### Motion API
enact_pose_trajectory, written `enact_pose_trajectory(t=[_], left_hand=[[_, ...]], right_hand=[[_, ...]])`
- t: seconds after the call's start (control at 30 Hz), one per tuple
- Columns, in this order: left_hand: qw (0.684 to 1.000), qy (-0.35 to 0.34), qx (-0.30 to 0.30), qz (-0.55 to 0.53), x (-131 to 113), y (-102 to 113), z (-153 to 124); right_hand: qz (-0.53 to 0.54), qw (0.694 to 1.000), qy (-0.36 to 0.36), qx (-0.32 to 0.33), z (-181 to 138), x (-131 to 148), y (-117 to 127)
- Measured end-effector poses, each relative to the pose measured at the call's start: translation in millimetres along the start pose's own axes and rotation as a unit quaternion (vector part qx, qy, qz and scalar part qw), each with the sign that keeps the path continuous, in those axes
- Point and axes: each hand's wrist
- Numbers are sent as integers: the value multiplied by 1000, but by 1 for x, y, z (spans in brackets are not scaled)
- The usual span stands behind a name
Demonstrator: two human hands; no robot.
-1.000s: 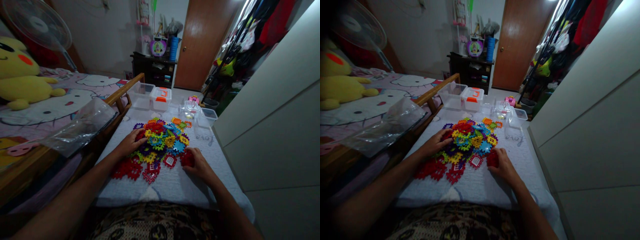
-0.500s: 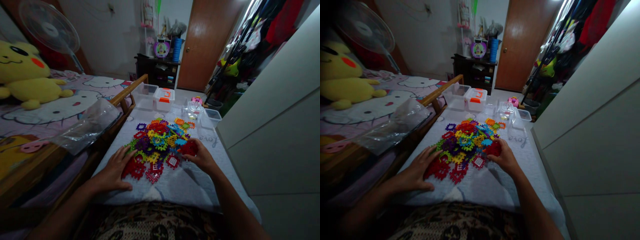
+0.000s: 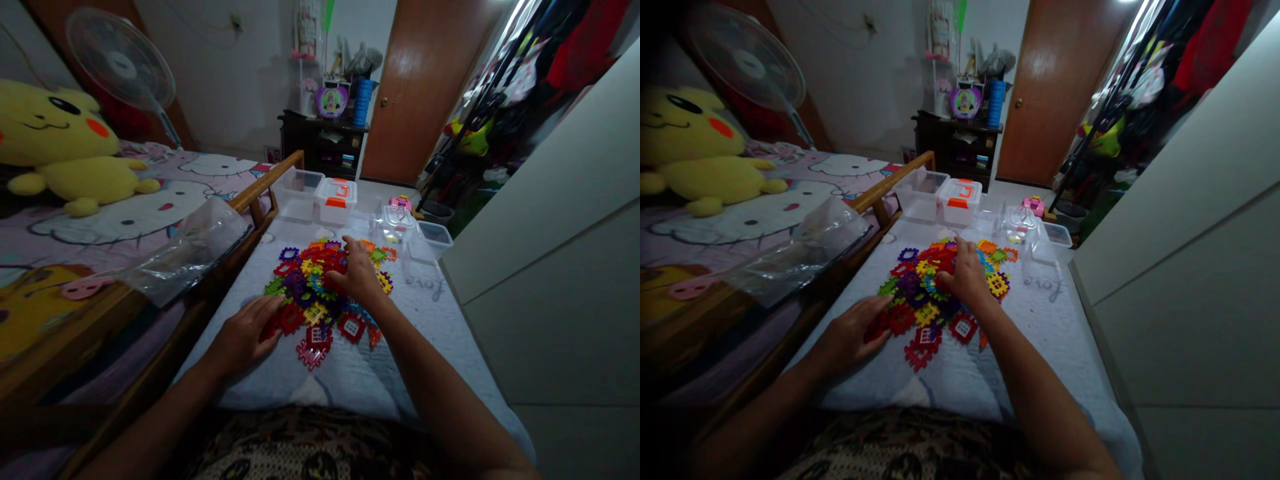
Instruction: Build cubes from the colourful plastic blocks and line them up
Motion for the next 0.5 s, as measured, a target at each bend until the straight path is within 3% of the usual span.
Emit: enact_pose_trajectory(t=[0.23,0.37,0.5], left_hand=[[999,24,-40,-2,-4,0,5],[994,79,-73,-35,-1,2,9],[977,153,-122,-89,-4,12,20]], right_hand=[[-14,1000,-4,-3,23,-12,-13],[-11,1000,8,-15,14,-24,7],[-26,1000,10,-14,-15,-39,34]])
Point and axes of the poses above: each hand's wrist, its own z-axis towards the middle knuckle, its own y-axis out of the back of the hand, x = y × z, and after that the axes turned 1 degree about -z, right-handed
